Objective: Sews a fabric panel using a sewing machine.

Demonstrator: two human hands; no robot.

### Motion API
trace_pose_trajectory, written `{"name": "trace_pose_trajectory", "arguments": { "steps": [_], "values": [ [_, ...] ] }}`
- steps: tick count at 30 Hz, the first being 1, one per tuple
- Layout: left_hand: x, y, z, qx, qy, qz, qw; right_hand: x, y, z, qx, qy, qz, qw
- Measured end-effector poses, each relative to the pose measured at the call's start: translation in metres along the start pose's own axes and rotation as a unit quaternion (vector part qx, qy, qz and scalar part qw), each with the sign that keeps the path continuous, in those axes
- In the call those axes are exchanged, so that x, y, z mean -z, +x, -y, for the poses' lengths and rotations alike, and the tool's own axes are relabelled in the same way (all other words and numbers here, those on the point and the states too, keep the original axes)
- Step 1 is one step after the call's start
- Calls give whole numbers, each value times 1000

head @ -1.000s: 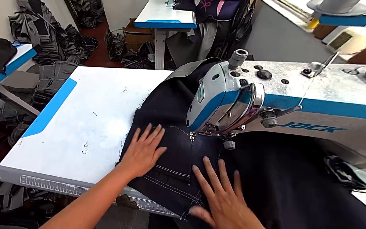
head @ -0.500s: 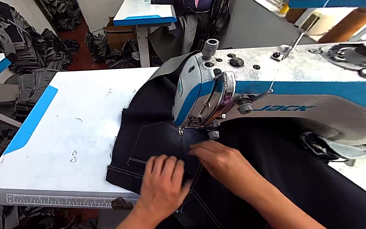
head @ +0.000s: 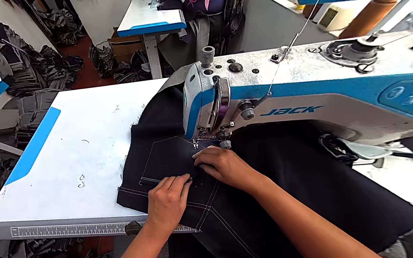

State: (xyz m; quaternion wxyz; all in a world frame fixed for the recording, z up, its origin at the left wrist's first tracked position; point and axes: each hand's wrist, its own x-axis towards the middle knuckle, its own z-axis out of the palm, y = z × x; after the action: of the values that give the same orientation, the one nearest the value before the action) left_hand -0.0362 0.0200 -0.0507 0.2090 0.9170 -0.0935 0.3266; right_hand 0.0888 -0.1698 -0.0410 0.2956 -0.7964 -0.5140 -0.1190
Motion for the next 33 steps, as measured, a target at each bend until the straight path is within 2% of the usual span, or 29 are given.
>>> {"name": "trace_pose_trajectory", "arguments": {
  "steps": [2,5,9,12,15,18,22,28,30,32,33],
  "values": [
    [-2,-4,3,-51,5,3,999,0,-1,1,-5,-4,0,1000],
    [-1,-8,-2,-145,75,22,986,3,-7,12,-15,-26,14,999],
    [16,-6,-13,-167,131,129,969,5,-22,41,6,-52,30,998],
    [27,-5,7,-138,9,164,977,-2,-35,57,4,-43,16,999],
    [33,8,40,-109,-78,143,981,-9,-40,61,-16,-47,-11,999],
    [29,28,81,-104,-45,135,984,-11,-38,62,-17,-74,-18,997],
    [33,34,129,-71,19,244,967,-8,-36,66,-9,-117,12,993],
    [54,59,124,-57,58,327,942,-10,-36,71,-22,-133,14,991],
    [47,72,117,-98,53,296,949,-18,-43,72,-59,-110,-25,992],
    [29,80,107,-155,-11,236,959,-27,-51,71,-90,-74,-70,991],
    [18,82,100,-169,-58,232,956,-29,-55,71,-97,-58,-85,990]
  ]
}}
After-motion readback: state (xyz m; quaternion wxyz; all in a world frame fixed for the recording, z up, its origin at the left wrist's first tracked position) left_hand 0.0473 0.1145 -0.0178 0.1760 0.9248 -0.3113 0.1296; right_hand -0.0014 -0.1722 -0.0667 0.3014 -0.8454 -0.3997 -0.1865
